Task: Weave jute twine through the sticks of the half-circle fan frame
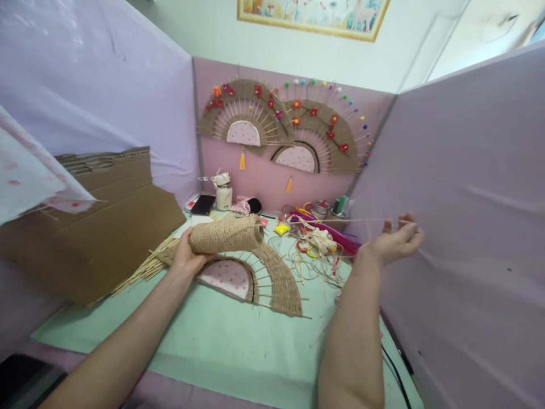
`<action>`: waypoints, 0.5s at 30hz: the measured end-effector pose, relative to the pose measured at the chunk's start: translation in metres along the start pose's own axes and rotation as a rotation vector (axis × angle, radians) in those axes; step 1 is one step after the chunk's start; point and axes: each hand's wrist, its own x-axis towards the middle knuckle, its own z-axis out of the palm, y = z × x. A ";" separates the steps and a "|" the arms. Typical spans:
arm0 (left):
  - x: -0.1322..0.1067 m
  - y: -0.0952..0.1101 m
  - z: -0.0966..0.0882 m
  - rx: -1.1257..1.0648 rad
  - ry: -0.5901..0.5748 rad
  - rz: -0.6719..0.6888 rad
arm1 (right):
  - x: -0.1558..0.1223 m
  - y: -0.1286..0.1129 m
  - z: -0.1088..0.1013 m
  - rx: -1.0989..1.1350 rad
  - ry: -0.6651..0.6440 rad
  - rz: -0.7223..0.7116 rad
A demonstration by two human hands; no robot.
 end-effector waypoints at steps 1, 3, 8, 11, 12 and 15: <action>0.000 -0.001 0.000 -0.002 0.012 -0.005 | -0.002 0.003 0.000 -0.073 -0.064 -0.020; 0.000 -0.002 0.000 -0.004 0.028 -0.002 | -0.007 0.010 -0.001 -0.298 -0.372 0.056; -0.002 0.001 0.001 -0.014 -0.004 0.021 | -0.042 0.019 0.006 -0.979 -1.398 0.094; -0.004 0.002 0.002 -0.018 -0.012 0.028 | -0.082 0.012 0.019 -0.744 -1.476 -0.144; -0.005 0.002 0.002 -0.020 -0.015 0.029 | -0.095 0.008 0.024 -0.593 -1.515 -0.167; -0.007 0.001 0.003 -0.039 -0.027 0.026 | -0.130 -0.002 0.033 -0.268 -1.612 -0.197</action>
